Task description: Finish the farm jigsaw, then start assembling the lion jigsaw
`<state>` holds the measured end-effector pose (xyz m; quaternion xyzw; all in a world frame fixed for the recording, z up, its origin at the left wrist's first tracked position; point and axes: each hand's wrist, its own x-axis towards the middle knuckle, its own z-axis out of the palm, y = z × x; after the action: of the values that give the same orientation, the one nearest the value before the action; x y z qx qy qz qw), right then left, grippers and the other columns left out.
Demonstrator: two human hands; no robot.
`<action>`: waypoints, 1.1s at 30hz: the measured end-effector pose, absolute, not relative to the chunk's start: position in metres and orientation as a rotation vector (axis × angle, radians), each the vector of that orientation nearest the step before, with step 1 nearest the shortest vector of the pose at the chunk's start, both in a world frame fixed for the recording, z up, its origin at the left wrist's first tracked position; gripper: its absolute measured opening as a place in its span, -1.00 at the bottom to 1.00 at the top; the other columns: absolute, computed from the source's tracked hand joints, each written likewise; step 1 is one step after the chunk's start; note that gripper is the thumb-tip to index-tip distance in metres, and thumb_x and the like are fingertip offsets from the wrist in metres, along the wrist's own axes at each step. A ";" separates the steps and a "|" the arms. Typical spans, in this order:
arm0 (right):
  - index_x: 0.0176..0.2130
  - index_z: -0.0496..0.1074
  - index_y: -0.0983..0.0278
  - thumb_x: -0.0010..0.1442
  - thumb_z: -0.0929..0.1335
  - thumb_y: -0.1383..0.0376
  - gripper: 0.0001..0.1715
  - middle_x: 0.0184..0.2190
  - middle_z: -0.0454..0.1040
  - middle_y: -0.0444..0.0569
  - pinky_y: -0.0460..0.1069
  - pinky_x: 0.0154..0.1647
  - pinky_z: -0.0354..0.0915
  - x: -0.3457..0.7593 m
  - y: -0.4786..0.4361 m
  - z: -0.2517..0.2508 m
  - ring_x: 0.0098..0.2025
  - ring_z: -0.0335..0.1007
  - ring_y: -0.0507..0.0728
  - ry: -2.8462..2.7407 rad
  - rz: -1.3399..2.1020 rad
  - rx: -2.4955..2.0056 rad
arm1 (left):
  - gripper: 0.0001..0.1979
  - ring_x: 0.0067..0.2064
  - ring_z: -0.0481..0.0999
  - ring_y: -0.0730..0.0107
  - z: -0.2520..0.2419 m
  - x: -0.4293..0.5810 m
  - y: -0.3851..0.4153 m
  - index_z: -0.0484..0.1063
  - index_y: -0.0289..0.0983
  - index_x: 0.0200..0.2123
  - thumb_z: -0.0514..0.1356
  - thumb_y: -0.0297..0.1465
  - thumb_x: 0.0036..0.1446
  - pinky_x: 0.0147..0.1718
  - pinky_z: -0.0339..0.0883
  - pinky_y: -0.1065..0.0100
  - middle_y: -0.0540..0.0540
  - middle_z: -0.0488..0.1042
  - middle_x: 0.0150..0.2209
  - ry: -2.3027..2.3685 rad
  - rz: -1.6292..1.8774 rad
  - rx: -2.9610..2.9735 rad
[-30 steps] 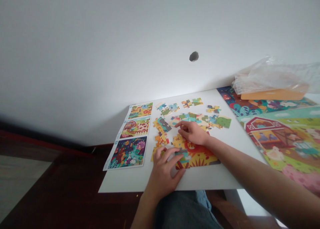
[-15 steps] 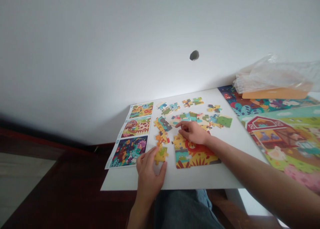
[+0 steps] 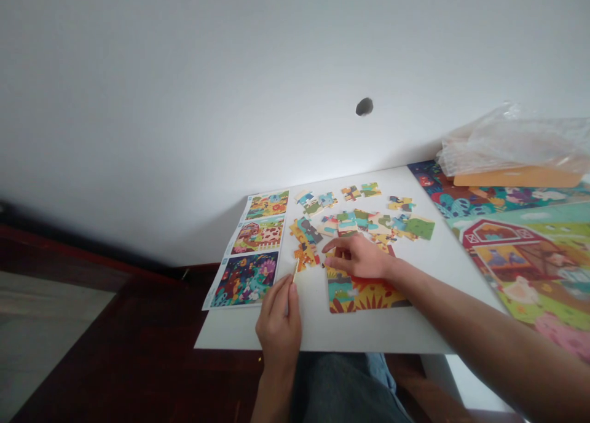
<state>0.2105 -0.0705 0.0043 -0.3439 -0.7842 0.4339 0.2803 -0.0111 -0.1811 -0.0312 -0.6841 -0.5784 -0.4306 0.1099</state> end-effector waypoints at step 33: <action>0.08 0.41 0.29 0.05 0.34 0.39 -0.43 -0.45 0.38 -0.17 -0.13 -0.61 0.28 0.210 -0.065 -0.005 -0.60 0.40 -0.01 -1.638 1.774 -0.920 | -0.32 0.34 0.07 -0.14 -0.033 -0.006 -0.190 -0.04 -0.25 0.38 0.02 -0.55 0.20 0.21 0.03 -0.26 -0.35 0.14 0.31 -1.951 -0.849 -2.180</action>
<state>0.2097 -0.0655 -0.0046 -0.3423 -0.6093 0.6602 0.2752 -0.0061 -0.1903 -0.0328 -0.7148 -0.6397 -0.2784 0.0480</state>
